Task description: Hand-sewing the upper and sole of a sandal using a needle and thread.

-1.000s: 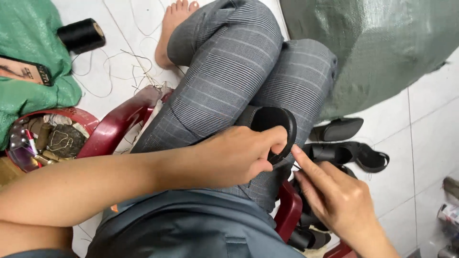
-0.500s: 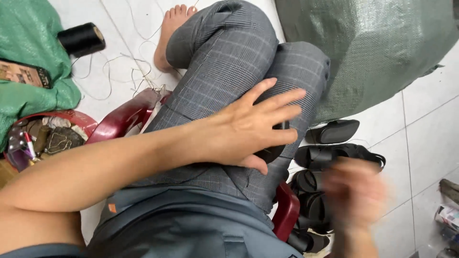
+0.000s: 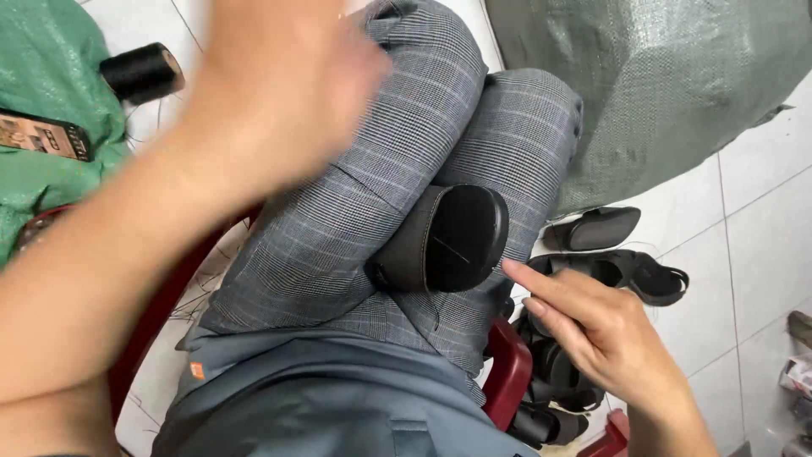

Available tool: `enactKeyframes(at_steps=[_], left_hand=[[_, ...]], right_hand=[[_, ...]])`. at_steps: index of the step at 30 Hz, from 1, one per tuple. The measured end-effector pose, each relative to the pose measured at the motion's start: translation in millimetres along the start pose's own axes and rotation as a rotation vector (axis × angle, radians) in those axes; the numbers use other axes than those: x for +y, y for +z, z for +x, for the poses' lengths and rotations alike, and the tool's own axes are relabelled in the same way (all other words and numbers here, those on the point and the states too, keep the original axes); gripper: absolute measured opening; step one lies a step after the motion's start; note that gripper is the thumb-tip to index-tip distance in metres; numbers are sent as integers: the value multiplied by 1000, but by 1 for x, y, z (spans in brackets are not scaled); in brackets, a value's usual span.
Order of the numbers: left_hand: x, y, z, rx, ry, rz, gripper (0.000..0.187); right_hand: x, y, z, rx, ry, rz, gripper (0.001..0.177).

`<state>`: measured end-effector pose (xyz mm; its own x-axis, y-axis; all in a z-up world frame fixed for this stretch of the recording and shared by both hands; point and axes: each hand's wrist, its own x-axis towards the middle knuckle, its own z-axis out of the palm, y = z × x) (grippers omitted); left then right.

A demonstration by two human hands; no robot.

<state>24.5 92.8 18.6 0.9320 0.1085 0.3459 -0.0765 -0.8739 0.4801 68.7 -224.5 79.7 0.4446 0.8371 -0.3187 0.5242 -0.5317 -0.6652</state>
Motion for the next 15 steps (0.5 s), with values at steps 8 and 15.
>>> enactKeyframes(at_steps=[8, 15], left_hand=[[64, 50, -28, -261, 348, -127, 100], [73, 58, -30, -234, 307, -172, 101]], right_hand=[[-4, -6, 4, -48, 13, -99, 40], [-15, -4, -9, -164, 208, -739, 55]])
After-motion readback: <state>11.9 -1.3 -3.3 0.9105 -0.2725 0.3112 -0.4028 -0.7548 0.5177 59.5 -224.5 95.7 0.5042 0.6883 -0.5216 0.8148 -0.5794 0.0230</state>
